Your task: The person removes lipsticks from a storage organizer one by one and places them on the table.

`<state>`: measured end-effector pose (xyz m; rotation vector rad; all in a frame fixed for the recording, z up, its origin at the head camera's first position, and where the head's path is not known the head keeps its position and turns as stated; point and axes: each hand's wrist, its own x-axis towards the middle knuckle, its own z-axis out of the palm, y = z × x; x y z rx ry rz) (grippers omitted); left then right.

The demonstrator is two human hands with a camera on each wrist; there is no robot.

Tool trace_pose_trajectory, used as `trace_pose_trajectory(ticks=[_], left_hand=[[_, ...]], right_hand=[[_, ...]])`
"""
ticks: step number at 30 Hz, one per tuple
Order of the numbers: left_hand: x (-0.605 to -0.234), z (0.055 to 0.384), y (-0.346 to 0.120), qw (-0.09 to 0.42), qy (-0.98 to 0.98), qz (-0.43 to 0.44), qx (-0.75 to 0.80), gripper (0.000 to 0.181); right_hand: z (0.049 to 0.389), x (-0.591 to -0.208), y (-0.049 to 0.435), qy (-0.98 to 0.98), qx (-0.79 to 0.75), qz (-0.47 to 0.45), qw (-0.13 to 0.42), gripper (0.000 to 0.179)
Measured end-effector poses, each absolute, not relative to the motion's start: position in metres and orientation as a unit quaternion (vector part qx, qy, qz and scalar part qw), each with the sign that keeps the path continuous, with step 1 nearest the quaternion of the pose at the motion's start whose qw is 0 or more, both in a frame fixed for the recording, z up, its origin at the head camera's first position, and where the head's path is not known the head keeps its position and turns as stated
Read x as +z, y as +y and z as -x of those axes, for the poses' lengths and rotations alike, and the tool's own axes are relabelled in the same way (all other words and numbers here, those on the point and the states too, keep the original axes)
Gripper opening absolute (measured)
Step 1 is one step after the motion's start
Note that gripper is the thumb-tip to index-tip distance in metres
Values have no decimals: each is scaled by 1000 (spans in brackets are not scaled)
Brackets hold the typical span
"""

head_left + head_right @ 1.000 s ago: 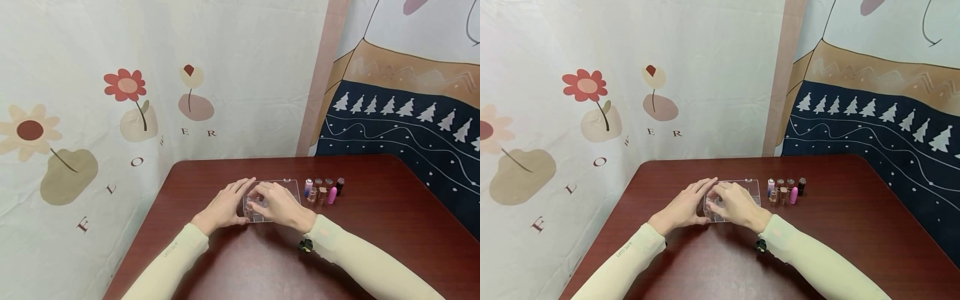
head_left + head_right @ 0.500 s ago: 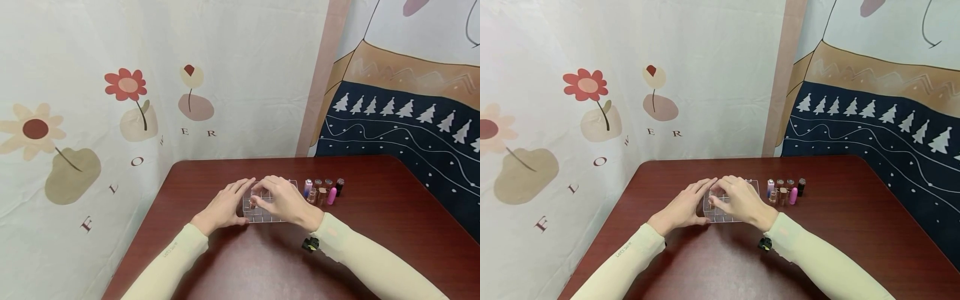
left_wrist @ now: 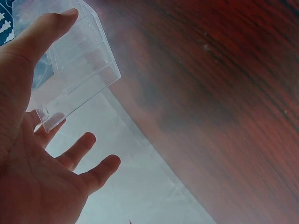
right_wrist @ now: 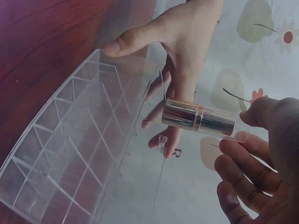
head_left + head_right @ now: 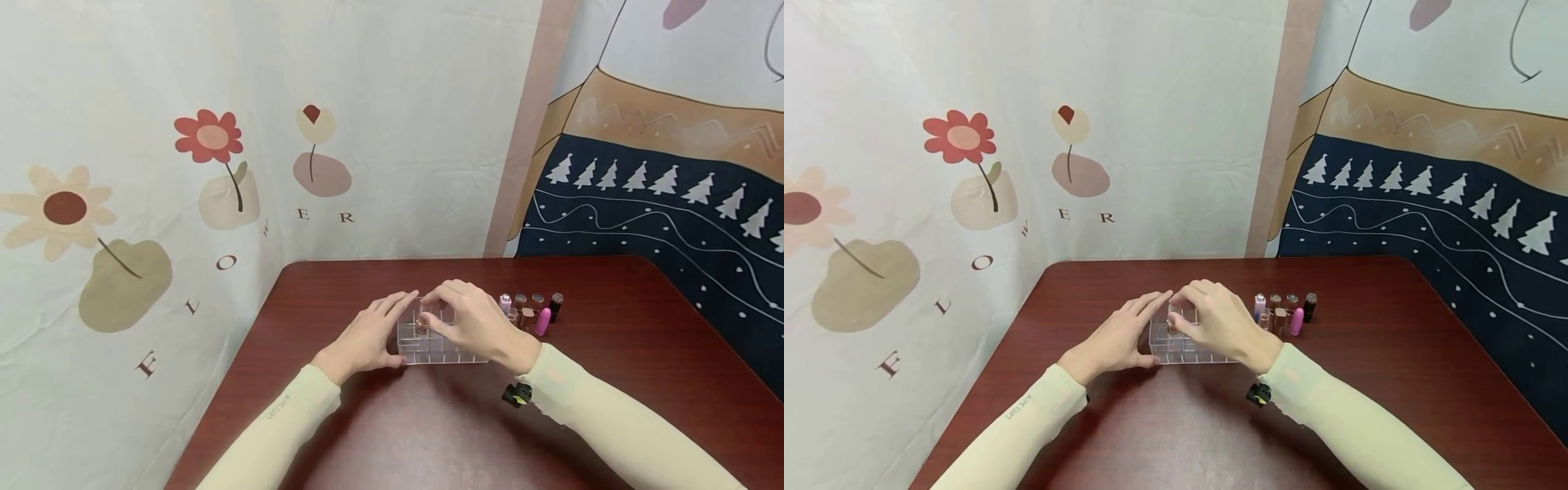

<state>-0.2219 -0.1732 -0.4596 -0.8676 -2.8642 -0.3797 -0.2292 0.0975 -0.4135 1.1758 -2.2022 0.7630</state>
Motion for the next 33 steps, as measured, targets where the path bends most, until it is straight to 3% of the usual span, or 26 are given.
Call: trace_pose_trajectory(ticks=[33], left_hand=[[-460, 223, -172, 52, -949, 284, -127, 137]], right_hand=[[230, -410, 152, -831, 272, -386, 294, 25]])
